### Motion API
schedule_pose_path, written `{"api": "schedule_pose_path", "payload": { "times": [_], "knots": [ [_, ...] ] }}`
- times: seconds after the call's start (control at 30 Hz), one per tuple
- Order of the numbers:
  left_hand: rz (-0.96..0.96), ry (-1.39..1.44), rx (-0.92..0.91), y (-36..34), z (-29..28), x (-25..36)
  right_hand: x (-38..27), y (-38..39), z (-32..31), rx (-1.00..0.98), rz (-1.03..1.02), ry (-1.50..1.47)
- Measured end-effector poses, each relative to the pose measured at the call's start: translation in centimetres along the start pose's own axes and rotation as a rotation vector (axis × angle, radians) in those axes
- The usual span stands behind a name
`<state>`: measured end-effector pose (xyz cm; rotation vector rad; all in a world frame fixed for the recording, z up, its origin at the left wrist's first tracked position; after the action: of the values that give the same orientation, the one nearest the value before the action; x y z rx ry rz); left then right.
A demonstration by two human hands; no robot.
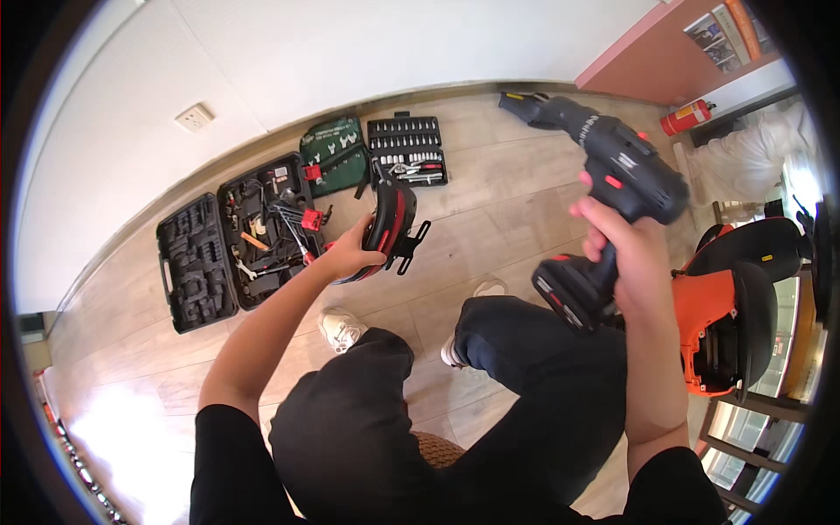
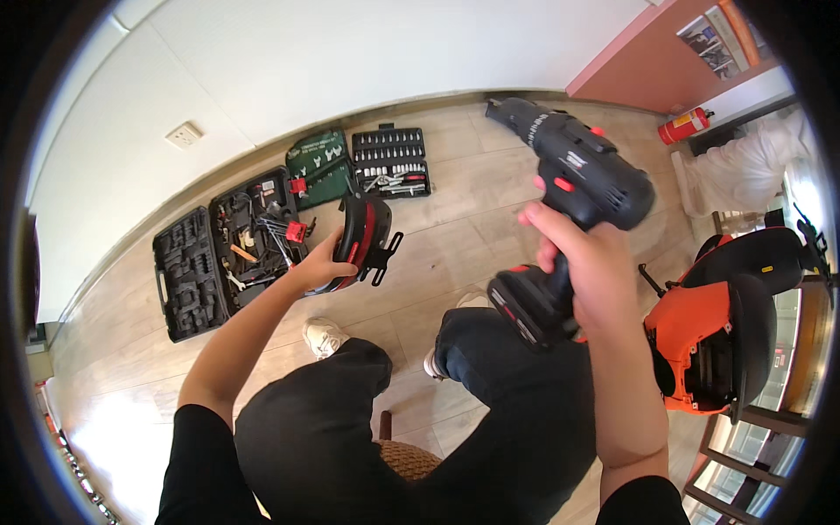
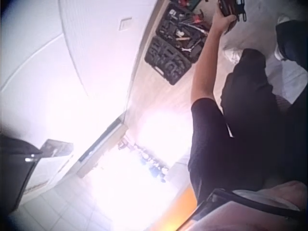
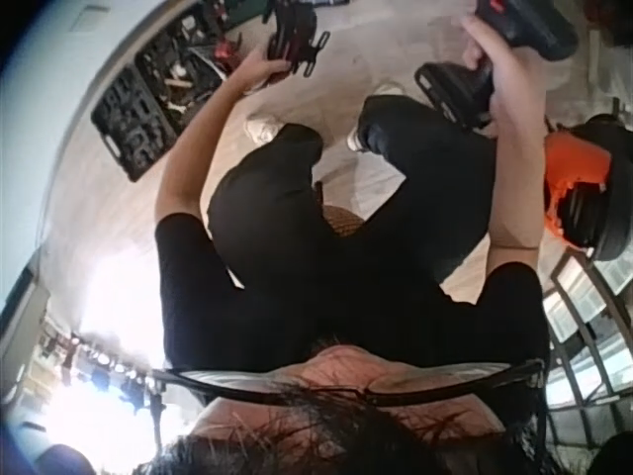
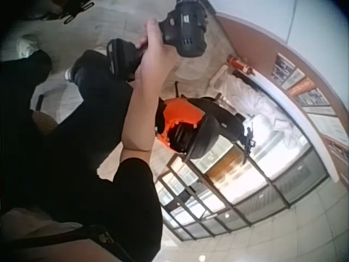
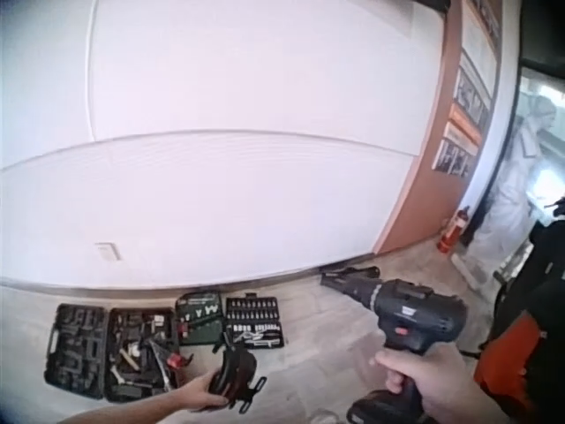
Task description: Repairing or assembling a motorcycle body part using a drill and screwdriver.
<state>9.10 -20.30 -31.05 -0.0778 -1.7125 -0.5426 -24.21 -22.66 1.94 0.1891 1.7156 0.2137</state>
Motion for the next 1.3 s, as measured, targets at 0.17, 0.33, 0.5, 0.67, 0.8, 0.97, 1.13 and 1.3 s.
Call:
{"api": "schedule_pose_path", "payload": {
  "times": [0.17,0.33,0.5,0.67,0.8,0.97,1.13,1.3],
  "knots": [
    [-0.122,-0.034,0.045,-1.5,2.2,-7.8,0.5,0.5,1.2,0.034,0.076,0.044],
    [-0.082,-0.232,0.160,1.5,4.0,-10.4,0.4,0.6,2.6,0.031,0.108,0.119],
    [-0.009,-0.128,0.232,4.2,3.7,-6.3,0.0,0.3,4.5,0.018,0.073,0.205],
    [0.459,-0.934,0.306,8.3,1.2,9.1,-0.2,0.3,6.4,0.022,0.151,0.092],
    [0.725,-1.075,0.540,11.5,0.2,17.6,-0.1,-0.1,7.4,-0.035,0.068,0.060],
    [0.957,-1.166,0.712,15.8,0.3,23.8,-1.2,0.3,8.6,-0.108,-0.051,0.036],
    [1.033,-1.177,0.669,18.7,0.3,28.6,-1.5,1.1,8.7,-0.112,-0.072,-0.034],
    [1.155,-1.031,0.599,21.5,-0.3,30.2,-2.9,2.2,8.3,-0.138,-0.140,-0.098]
  ]
}}
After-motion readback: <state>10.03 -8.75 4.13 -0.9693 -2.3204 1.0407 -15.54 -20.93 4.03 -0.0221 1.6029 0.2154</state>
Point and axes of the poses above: each hand's wrist, its own y-axis away from the middle knuckle, its own z-axis out of the palm, x = y × z, the point moved 6 cm from there along -y, towards the middle knuckle, and after that the axes turned 2 degrees about -x, right-handed, at the moved point
